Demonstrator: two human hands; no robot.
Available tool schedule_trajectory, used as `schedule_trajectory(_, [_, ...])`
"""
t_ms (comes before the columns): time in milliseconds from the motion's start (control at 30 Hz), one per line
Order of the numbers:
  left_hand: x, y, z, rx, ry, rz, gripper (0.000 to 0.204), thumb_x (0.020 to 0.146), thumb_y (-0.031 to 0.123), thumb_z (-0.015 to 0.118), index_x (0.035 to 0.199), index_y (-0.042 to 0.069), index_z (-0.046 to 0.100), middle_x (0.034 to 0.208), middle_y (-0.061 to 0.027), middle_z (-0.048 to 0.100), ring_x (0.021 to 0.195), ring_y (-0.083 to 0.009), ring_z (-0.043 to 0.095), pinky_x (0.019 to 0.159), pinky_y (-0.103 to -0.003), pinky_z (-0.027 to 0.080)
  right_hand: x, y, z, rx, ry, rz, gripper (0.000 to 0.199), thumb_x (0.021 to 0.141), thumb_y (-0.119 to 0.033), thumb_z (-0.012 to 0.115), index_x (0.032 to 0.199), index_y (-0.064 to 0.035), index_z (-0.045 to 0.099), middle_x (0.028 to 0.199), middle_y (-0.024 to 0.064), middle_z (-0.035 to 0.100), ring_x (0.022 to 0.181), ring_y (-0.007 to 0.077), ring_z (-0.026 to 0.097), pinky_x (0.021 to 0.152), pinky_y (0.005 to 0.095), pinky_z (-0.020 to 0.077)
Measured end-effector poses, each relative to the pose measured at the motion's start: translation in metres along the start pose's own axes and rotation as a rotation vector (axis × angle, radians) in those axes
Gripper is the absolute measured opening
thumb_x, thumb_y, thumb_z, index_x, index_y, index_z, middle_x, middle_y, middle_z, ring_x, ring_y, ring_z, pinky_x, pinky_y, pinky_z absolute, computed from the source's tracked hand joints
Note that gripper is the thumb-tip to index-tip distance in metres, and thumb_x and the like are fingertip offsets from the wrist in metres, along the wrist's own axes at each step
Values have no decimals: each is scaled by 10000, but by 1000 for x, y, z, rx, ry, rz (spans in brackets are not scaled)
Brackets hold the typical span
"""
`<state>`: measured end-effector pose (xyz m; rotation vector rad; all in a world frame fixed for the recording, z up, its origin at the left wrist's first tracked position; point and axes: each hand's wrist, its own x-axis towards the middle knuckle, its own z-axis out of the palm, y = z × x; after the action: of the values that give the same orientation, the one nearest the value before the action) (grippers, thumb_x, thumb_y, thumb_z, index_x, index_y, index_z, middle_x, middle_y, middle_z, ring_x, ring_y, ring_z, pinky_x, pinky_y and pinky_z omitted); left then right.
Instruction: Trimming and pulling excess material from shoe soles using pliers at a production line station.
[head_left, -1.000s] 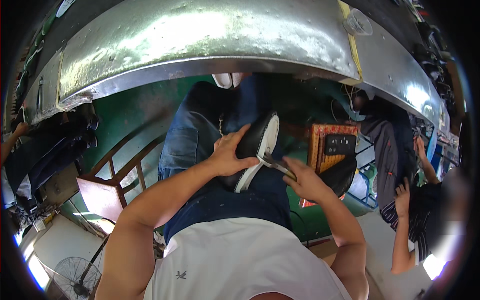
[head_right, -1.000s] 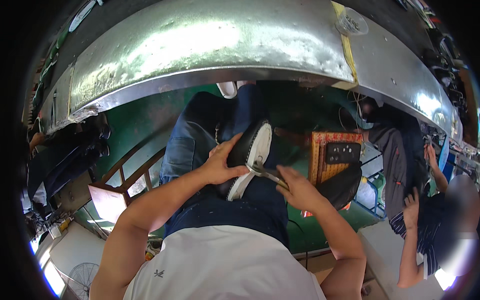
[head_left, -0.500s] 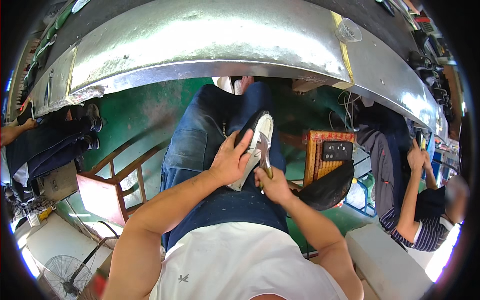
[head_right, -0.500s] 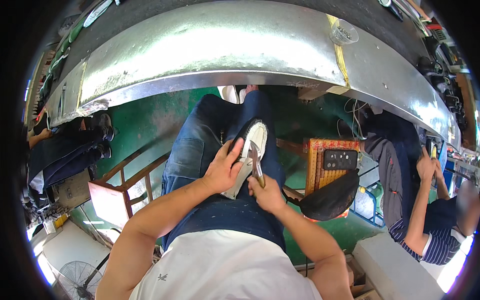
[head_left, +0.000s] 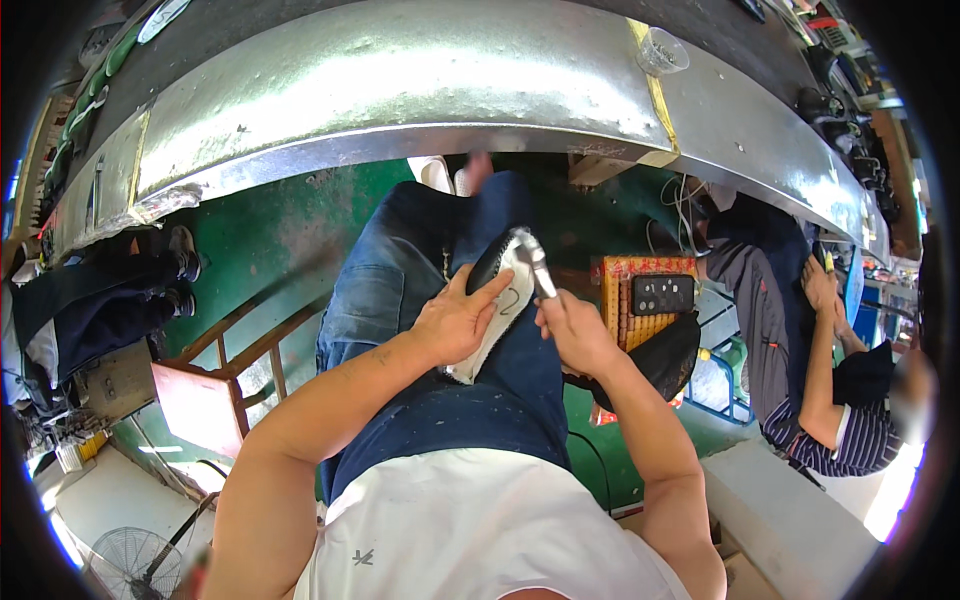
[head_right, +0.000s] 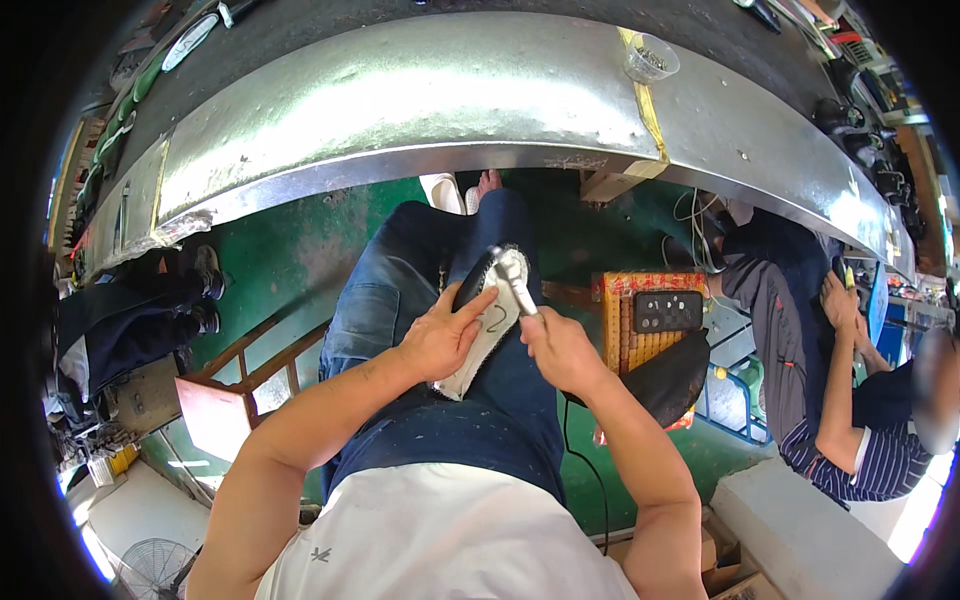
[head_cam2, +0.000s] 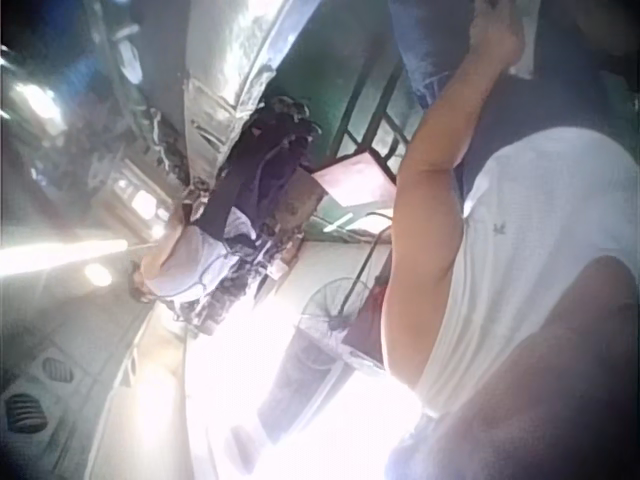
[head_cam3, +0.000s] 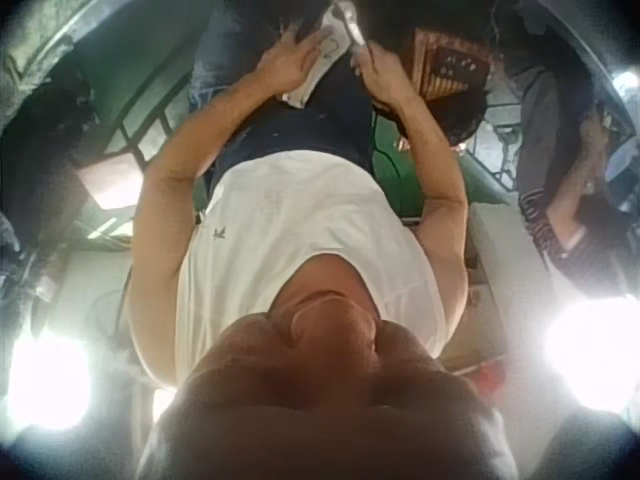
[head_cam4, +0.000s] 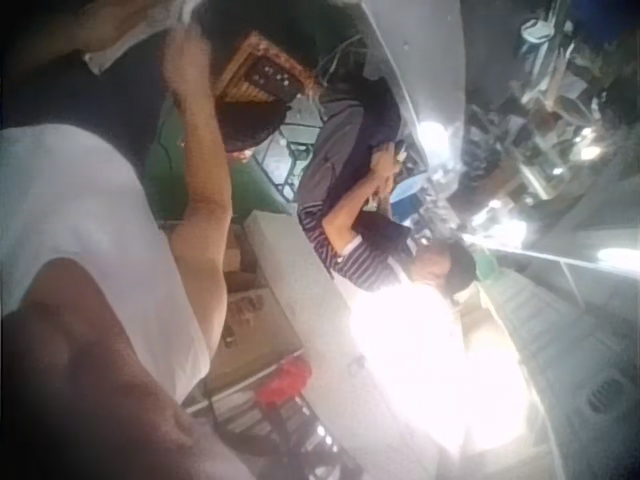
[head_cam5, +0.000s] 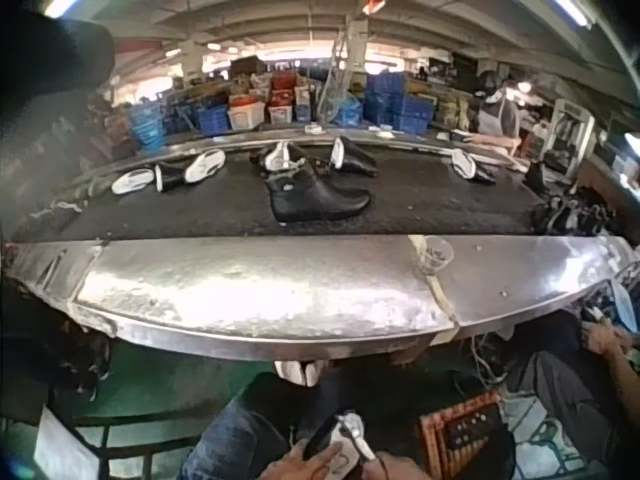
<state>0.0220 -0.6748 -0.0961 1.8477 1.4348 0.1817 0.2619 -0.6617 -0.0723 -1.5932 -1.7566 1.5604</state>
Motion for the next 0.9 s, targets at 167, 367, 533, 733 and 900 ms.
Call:
schedule_trajectory(167, [-3, -1, -7, 4, -123, 29, 539, 1050, 275, 478, 1564, 382, 356, 1553, -358, 289, 1280, -544, 524, 1049, -512, 495, 13, -7, -6, -142, -142, 123, 471, 1080, -381, 444, 975, 43, 617, 754, 157, 681, 722, 295, 690, 698, 410, 532])
schedule_trajectory(367, [-10, -17, 14, -170, 90, -2, 790, 1020, 345, 561, 1633, 89, 133, 1632, -316, 201, 1450, -472, 371, 1154, -464, 399, 6, -7, 3, 43, -131, 241, 373, 1077, -307, 452, 977, 18, 606, 780, 147, 672, 686, 241, 677, 684, 380, 535])
schedule_trajectory(533, [1, -17, 0, -183, -21, -121, 984, 951, 422, 665, 1611, -26, 89, 1609, -314, 281, 1464, -398, 388, 1183, -421, 356, -16, 18, 25, -331, -57, -90, 346, 1041, -327, 535, 1076, 11, 602, 844, 239, 674, 869, 470, 658, 765, 485, 529])
schedule_trajectory(733, [22, -33, -19, -503, -258, -161, 1015, 866, 330, 802, 1616, 28, 188, 1510, -248, 482, 1401, -323, 488, 1166, -367, 370, -57, -8, -7, -17, -318, 291, 295, 998, -278, 594, 1001, 14, 628, 909, 240, 703, 890, 456, 663, 809, 497, 522])
schedule_trajectory(900, [26, -31, -18, -596, -274, -174, 982, 852, 273, 818, 1613, 48, 238, 1511, -193, 500, 1395, -277, 495, 1164, -369, 371, -56, -7, 14, -381, -435, -41, 322, 988, -284, 613, 1142, -2, 591, 1058, 241, 681, 989, 456, 651, 883, 513, 505])
